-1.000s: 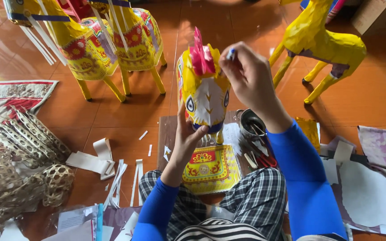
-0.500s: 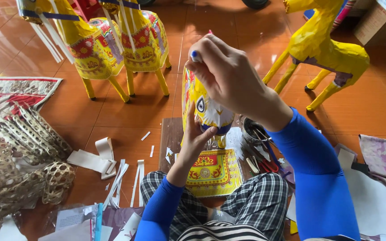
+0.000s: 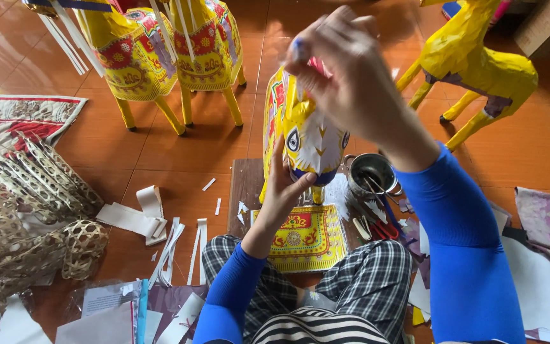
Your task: Assembling and decorating a traditional paper horse figurine using glue and paper strips.
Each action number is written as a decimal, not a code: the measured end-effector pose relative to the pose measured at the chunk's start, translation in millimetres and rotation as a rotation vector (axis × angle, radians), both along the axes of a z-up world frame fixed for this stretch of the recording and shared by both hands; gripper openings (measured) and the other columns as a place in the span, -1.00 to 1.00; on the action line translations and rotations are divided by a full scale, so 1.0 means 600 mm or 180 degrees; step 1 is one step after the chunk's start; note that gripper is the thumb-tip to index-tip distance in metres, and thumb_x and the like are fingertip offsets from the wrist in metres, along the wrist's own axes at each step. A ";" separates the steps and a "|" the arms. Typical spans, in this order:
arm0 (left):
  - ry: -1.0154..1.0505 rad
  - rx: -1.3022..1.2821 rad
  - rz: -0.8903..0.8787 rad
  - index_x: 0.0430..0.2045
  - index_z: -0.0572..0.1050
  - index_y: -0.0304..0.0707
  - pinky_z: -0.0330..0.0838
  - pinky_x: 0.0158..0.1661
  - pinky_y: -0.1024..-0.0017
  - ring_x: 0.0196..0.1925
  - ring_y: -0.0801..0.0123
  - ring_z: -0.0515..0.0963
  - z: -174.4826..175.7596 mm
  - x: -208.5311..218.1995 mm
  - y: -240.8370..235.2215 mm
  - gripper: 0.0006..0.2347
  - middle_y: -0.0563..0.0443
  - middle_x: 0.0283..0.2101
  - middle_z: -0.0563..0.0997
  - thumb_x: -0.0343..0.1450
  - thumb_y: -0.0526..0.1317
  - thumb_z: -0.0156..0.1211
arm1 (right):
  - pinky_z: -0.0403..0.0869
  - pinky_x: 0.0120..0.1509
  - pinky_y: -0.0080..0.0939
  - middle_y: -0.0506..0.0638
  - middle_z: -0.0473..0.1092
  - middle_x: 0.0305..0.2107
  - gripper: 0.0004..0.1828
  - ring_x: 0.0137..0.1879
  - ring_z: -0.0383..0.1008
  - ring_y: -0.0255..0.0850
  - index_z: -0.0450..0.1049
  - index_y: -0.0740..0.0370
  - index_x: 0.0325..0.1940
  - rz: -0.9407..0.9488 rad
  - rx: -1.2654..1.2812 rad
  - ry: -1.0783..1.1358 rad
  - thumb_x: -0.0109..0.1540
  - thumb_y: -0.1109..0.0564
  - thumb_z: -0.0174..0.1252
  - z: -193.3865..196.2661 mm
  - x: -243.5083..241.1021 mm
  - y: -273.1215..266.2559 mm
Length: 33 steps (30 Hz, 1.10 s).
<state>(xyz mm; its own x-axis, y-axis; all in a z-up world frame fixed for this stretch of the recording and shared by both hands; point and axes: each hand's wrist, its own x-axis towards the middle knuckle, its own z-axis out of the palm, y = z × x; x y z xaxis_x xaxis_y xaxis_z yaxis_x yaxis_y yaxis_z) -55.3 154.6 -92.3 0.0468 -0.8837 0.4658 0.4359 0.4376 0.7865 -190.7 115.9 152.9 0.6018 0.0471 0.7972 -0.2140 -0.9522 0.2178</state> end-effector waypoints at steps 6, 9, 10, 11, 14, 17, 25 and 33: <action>0.0020 0.0044 0.0020 0.54 -0.24 -0.06 0.51 0.17 0.12 0.28 0.07 0.47 0.003 -0.004 -0.004 -0.13 -0.29 0.38 0.30 0.42 -0.34 0.32 | 0.21 0.16 -0.06 -0.03 0.36 -0.26 -0.77 0.03 0.36 -0.10 0.43 0.20 -0.20 -0.0234 0.0052 -0.0210 0.43 0.08 0.32 -0.049 0.003 -0.038; 0.0065 -0.0202 -0.0011 0.55 -0.25 -0.05 0.42 0.30 0.15 0.40 0.12 0.39 -0.004 0.001 -0.011 -0.14 -0.23 0.46 0.23 0.46 -0.33 0.32 | 0.20 0.17 -0.05 -0.03 0.39 -0.23 -0.79 -0.01 0.35 -0.10 0.49 0.21 -0.17 -0.0407 0.0133 0.0036 0.37 0.07 0.35 -0.057 0.021 -0.051; 0.0032 -0.0194 -0.0029 0.55 -0.25 -0.04 0.43 0.30 0.14 0.40 0.11 0.39 -0.004 0.003 -0.013 -0.14 -0.22 0.46 0.22 0.46 -0.33 0.33 | 0.20 0.10 -0.02 0.01 0.40 -0.21 -0.79 -0.01 0.35 -0.07 0.50 0.23 -0.16 -0.0344 0.0039 -0.0020 0.31 0.08 0.36 -0.051 0.022 -0.050; -0.0005 -0.0181 -0.0043 0.55 -0.25 -0.04 0.43 0.30 0.13 0.41 0.11 0.38 -0.004 0.005 -0.013 -0.14 -0.22 0.47 0.21 0.46 -0.33 0.33 | 0.21 0.03 0.01 0.06 0.42 -0.19 -0.77 -0.02 0.35 -0.03 0.51 0.24 -0.15 -0.0276 -0.0050 -0.0077 0.25 0.10 0.38 -0.046 0.023 -0.050; -0.0275 -0.0390 0.0123 0.58 -0.23 -0.03 0.35 0.41 0.13 0.49 0.11 0.33 -0.011 0.010 -0.020 -0.15 -0.25 0.51 0.21 0.50 -0.32 0.32 | 0.39 0.22 -0.06 -0.03 0.45 -0.09 -0.91 0.09 0.46 -0.17 0.46 0.23 -0.10 0.0613 0.1423 -0.0828 0.39 0.16 0.20 -0.044 0.009 -0.049; -0.0053 -0.0174 -0.0076 0.55 -0.27 0.01 0.44 0.30 0.08 0.39 0.07 0.42 0.003 0.008 -0.013 -0.12 -0.28 0.45 0.24 0.45 -0.28 0.36 | 0.38 0.13 -0.10 -0.02 0.45 -0.13 -0.89 0.01 0.45 -0.19 0.45 0.24 -0.03 0.0695 0.1466 -0.1463 0.43 0.15 0.17 -0.057 -0.018 -0.048; 0.0062 -0.0051 -0.0211 0.55 -0.25 0.11 0.48 0.33 0.02 0.42 0.01 0.45 0.042 0.035 -0.073 -0.14 -0.33 0.45 0.30 0.49 -0.26 0.36 | 0.42 0.02 -0.19 0.01 0.47 -0.11 -0.81 -0.04 0.45 -0.21 0.44 0.30 0.19 0.0101 0.2147 -0.2791 0.52 0.19 0.06 -0.419 -0.190 -0.202; -0.0200 -0.0054 -0.0010 0.53 -0.13 -0.06 0.36 0.45 0.18 0.37 0.12 0.42 0.028 0.077 -0.153 -0.33 -0.28 0.48 0.29 0.65 -0.30 0.28 | 0.50 -0.09 -0.27 0.05 0.58 -0.20 -0.77 -0.21 0.54 -0.28 0.54 0.25 0.06 -0.1760 0.4504 -0.1880 0.34 0.22 0.09 -0.947 -0.196 -0.105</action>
